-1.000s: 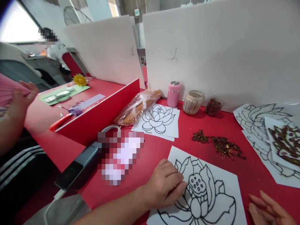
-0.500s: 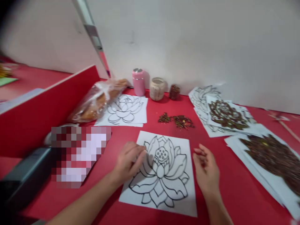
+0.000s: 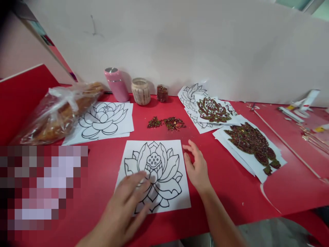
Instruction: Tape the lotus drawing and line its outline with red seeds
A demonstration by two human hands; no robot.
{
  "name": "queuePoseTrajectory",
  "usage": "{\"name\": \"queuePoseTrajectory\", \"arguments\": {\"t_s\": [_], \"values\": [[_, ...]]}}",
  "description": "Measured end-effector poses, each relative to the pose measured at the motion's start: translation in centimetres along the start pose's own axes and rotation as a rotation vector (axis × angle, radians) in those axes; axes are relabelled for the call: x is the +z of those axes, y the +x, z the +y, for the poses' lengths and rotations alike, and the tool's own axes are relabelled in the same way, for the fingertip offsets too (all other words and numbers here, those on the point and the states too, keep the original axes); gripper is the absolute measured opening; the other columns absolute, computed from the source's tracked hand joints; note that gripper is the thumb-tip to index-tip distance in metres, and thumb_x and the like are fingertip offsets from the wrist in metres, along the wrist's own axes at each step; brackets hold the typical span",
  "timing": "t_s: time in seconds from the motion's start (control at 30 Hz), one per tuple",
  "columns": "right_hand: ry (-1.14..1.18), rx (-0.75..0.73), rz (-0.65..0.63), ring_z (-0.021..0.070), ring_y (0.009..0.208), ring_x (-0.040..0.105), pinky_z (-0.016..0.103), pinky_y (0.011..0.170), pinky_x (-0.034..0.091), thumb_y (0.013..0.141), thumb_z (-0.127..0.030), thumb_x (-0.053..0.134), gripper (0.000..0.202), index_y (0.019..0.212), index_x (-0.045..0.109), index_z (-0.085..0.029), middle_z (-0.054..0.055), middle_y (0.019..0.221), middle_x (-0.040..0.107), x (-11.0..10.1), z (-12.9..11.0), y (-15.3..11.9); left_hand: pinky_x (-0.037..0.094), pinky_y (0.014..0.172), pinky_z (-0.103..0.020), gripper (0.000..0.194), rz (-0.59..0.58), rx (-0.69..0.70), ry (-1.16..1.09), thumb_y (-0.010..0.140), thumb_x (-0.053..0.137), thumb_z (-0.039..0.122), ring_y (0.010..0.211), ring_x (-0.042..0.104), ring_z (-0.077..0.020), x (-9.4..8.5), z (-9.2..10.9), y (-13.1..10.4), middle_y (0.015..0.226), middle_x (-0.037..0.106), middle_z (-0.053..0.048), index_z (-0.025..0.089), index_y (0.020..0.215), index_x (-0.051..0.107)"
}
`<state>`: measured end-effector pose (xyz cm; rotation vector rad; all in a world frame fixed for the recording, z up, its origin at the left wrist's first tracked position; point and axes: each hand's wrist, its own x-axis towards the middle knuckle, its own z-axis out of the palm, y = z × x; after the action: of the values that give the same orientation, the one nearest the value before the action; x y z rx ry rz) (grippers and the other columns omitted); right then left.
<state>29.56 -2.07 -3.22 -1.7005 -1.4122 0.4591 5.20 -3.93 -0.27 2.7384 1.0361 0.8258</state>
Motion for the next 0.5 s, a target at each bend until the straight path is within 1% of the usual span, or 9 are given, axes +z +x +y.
{"name": "queuePoseTrajectory", "arguments": {"t_s": [0.07,0.13,0.17,0.2,0.23,0.27,0.33,0.4,0.5], "values": [[-0.028,-0.005,-0.046,0.0196,0.108,0.049,0.040,0.092,0.039,0.083,-0.028,0.044,0.046,0.128,0.033,-0.024,0.007,0.116,0.055,0.0,0.1,0.1,0.039,0.092,-0.040,0.035,-0.118,0.137,0.008,0.083,0.042,0.026,0.117,0.040,-0.0236,0.9,1.8,-0.4,0.123,0.050,-0.009,0.015,0.116,0.048],[-0.033,-0.024,-0.090,0.0200,0.110,0.048,0.041,0.093,0.038,0.084,-0.028,0.043,0.047,0.129,0.031,-0.024,0.007,0.119,0.053,0.1,0.3,0.2,0.039,0.092,-0.039,0.040,-0.167,0.258,0.035,0.085,0.038,0.039,0.119,0.038,-0.0236,2.0,3.1,-0.5,0.125,0.049,-0.008,0.016,0.116,0.049],[-0.029,-0.037,-0.103,0.0199,0.111,0.047,0.042,0.093,0.038,0.084,-0.028,0.042,0.047,0.129,0.030,-0.024,0.007,0.120,0.052,0.1,0.3,0.2,0.037,0.093,-0.038,0.042,-0.186,0.312,0.054,0.086,0.036,0.042,0.120,0.038,-0.0232,2.7,3.7,-0.5,0.126,0.048,-0.008,0.016,0.116,0.049],[-0.027,-0.043,-0.109,0.0198,0.111,0.047,0.042,0.094,0.037,0.084,-0.028,0.041,0.047,0.130,0.030,-0.024,0.007,0.121,0.051,0.1,0.4,0.3,0.035,0.095,-0.038,0.039,-0.192,0.357,0.083,0.086,0.036,0.038,0.120,0.037,-0.0221,3.3,4.1,-0.4,0.126,0.049,-0.007,0.016,0.116,0.049],[-0.027,-0.044,-0.113,0.0196,0.112,0.047,0.042,0.095,0.037,0.085,-0.028,0.041,0.047,0.130,0.030,-0.024,0.007,0.121,0.051,0.0,0.4,0.3,0.031,0.098,-0.037,0.032,-0.170,0.382,0.117,0.087,0.037,0.031,0.120,0.038,-0.0202,4.0,4.4,-0.4,0.125,0.050,-0.005,0.018,0.114,0.051],[-0.028,-0.041,-0.113,0.0195,0.112,0.046,0.041,0.095,0.037,0.085,-0.028,0.041,0.047,0.130,0.030,-0.025,0.008,0.121,0.051,0.0,0.5,0.4,0.028,0.100,-0.038,0.030,-0.115,0.398,0.140,0.088,0.037,0.028,0.119,0.039,-0.0192,4.7,4.6,-0.4,0.122,0.052,-0.004,0.019,0.111,0.053],[-0.029,-0.027,-0.113,0.0196,0.112,0.046,0.041,0.094,0.038,0.085,-0.028,0.041,0.046,0.129,0.031,-0.025,0.008,0.121,0.051,-0.2,0.5,0.6,0.027,0.101,-0.039,0.029,-0.041,0.428,0.169,0.089,0.036,0.028,0.118,0.040,-0.0191,5.9,5.0,-0.4,0.119,0.055,-0.002,0.020,0.110,0.054],[-0.023,-0.013,-0.106,0.0196,0.111,0.047,0.040,0.092,0.040,0.084,-0.029,0.042,0.046,0.129,0.032,-0.024,0.009,0.121,0.051,-0.5,0.6,0.9,0.029,0.100,-0.038,0.029,-0.032,0.416,0.191,0.089,0.035,0.028,0.117,0.041,-0.0175,7.1,5.2,-0.6,0.118,0.056,0.000,0.021,0.110,0.054],[-0.012,0.000,-0.082,0.0196,0.108,0.049,0.040,0.091,0.041,0.083,-0.030,0.043,0.045,0.127,0.034,-0.024,0.009,0.121,0.051,-0.9,0.9,1.4,0.028,0.102,-0.039,0.027,0.044,0.420,0.193,0.089,0.035,0.026,0.116,0.043,-0.0166,8.5,5.5,-0.8,0.116,0.057,0.002,0.023,0.108,0.055]]}}
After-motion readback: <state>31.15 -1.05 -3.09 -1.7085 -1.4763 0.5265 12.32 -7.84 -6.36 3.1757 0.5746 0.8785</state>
